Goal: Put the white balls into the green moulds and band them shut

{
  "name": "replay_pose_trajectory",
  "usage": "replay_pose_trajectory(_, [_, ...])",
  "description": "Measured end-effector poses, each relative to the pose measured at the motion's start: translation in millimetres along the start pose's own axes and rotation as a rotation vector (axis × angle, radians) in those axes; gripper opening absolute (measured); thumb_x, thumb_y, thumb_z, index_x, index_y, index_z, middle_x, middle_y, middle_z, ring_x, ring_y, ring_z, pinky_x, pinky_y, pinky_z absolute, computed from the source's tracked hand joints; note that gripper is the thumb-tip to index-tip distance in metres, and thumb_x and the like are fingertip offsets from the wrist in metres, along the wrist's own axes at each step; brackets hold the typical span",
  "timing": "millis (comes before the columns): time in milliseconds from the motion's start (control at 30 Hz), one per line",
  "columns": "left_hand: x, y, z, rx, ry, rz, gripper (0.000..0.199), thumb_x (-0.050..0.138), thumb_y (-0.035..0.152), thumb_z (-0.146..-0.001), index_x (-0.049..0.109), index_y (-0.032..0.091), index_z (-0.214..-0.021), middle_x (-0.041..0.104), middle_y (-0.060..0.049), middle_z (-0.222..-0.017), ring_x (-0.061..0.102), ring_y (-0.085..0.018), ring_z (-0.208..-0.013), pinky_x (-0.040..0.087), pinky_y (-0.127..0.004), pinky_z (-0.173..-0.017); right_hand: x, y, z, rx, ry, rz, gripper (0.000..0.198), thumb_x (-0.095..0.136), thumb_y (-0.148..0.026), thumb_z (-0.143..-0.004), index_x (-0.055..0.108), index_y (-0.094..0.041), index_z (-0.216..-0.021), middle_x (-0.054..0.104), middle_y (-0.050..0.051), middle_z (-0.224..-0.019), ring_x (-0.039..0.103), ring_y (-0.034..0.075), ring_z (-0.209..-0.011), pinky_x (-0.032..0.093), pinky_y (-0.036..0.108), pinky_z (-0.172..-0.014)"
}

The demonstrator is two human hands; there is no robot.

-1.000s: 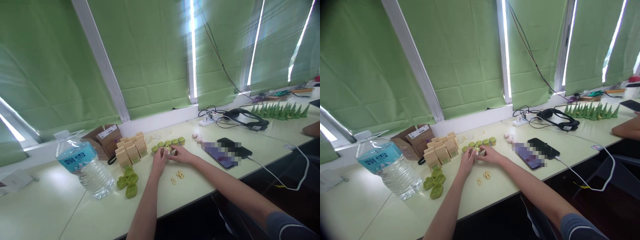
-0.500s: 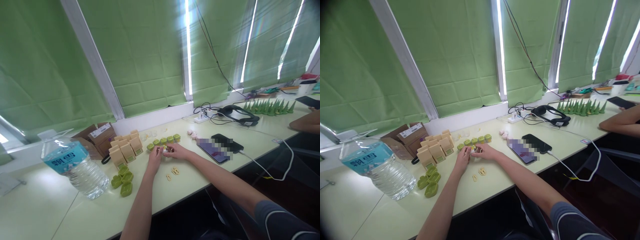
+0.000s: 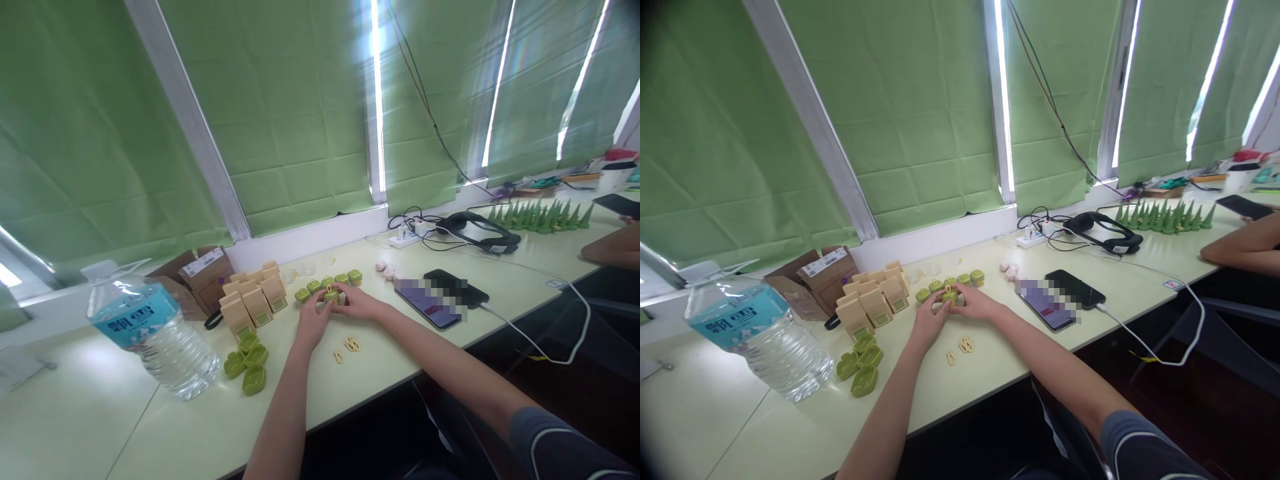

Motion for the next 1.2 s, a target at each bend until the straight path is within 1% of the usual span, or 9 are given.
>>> replay_pose_trajectory(167, [3, -4, 0, -0.027, -0.033, -0.031, 0.037, 0.053, 0.032, -0.087, 0.063, 0.024, -0.122, 0.066, -0.007, -0.11, 0.057, -0.014, -0.073, 0.046, -0.029, -0.073, -9, 11, 0, 0.009, -0.002, 0.1, 0.06, 0.074, -0.035, -0.076, 0.051, -0.02, -0.129, 0.061, 0.009, -0.12, 0.059, 0.014, -0.07, 0.048, 0.03, -0.073])
replay_pose_trajectory(300, [1, -5, 0, -0.058, 0.001, -0.048, 0.028, 0.049, 0.027, -0.086, 0.066, 0.021, -0.107, 0.066, -0.004, -0.094, 0.055, -0.013, -0.068, 0.043, -0.027, -0.07, -13, 19, 0, 0.05, 0.047, 0.088, 0.056, 0.074, -0.029, -0.074, 0.055, -0.021, -0.126, 0.06, 0.008, -0.123, 0.058, 0.012, -0.069, 0.049, 0.03, -0.073])
replay_pose_trajectory(467, [8, -8, 1, -0.107, -0.079, -0.009, 0.024, 0.048, 0.03, -0.085, 0.067, 0.019, -0.097, 0.062, -0.001, -0.073, 0.052, -0.013, -0.062, 0.039, -0.026, -0.063, -15, 17, -1, 0.048, 0.098, 0.025, 0.051, 0.072, -0.032, -0.077, 0.06, -0.025, -0.126, 0.055, 0.008, -0.125, 0.055, 0.008, -0.063, 0.049, 0.028, -0.072])
replay_pose_trajectory(567, [11, -6, 2, -0.084, -0.108, -0.014, 0.021, 0.049, 0.03, -0.084, 0.066, 0.019, -0.089, 0.059, 0.0, -0.066, 0.053, -0.014, -0.063, 0.037, -0.025, -0.063, -27, 14, -1, 0.059, 0.21, -0.007, 0.036, 0.063, -0.037, -0.084, 0.062, -0.021, -0.116, 0.061, 0.006, -0.108, 0.053, 0.01, -0.065, 0.047, 0.027, -0.068])
replay_pose_trajectory(633, [12, -4, 2, -0.07, -0.123, -0.03, 0.019, 0.049, 0.029, -0.084, 0.066, 0.019, -0.086, 0.057, 0.001, -0.063, 0.051, -0.014, -0.062, 0.035, -0.025, -0.062, -34, 14, 0, 0.085, 0.272, -0.028, 0.025, 0.054, -0.039, -0.09, 0.064, -0.017, -0.098, 0.063, 0.004, -0.087, 0.053, 0.012, -0.065, 0.044, 0.025, -0.065])
replay_pose_trajectory(767, [14, -4, 2, -0.087, -0.146, -0.041, 0.019, 0.049, 0.029, -0.084, 0.065, 0.019, -0.084, 0.057, 0.002, -0.06, 0.05, -0.014, -0.06, 0.033, -0.025, -0.06, -23, 13, -1, 0.115, 0.131, -0.05, 0.041, 0.042, -0.043, -0.096, 0.058, -0.016, -0.07, 0.061, 0.002, -0.062, 0.052, 0.012, -0.058, 0.04, 0.024, -0.059])
replay_pose_trajectory(1000, [14, -4, 2, -0.086, -0.156, -0.042, 0.022, 0.048, 0.031, -0.086, 0.066, 0.019, -0.087, 0.058, 0.001, -0.062, 0.05, -0.014, -0.06, 0.034, -0.025, -0.061, 2, 6, 3, 0.128, -0.061, -0.103, 0.033, 0.052, -0.047, -0.091, 0.067, -0.019, -0.098, 0.069, 0.004, -0.1, 0.053, 0.008, -0.047, 0.043, 0.025, -0.054])
replay_pose_trajectory(1100, [11, -4, 0, -0.085, -0.104, -0.048, 0.021, 0.049, 0.03, -0.085, 0.067, 0.019, -0.089, 0.06, 0.0, -0.067, 0.052, -0.014, -0.063, 0.038, -0.027, -0.065, 1, 7, 2, 0.134, -0.047, -0.085, 0.03, 0.054, -0.045, -0.091, 0.068, -0.019, -0.096, 0.069, 0.004, -0.098, 0.053, 0.008, -0.047, 0.043, 0.025, -0.054])
replay_pose_trajectory(1200, [-3, -5, -3, -0.075, 0.048, -0.046, 0.021, 0.047, 0.027, -0.085, 0.066, 0.018, -0.091, 0.061, -0.002, -0.076, 0.053, -0.015, -0.066, 0.042, -0.028, -0.071, -12, 15, 0, 0.142, 0.073, -0.077, 0.026, 0.051, -0.038, -0.091, 0.067, -0.018, -0.093, 0.069, 0.003, -0.091, 0.053, 0.009, -0.05, 0.044, 0.025, -0.056])
Point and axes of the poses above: each hand's wrist, its own z-axis away from the middle knuckle, its own x-axis out of the palm, y = z × x, the point moved 8 cm from there along -z, towards the middle knuckle
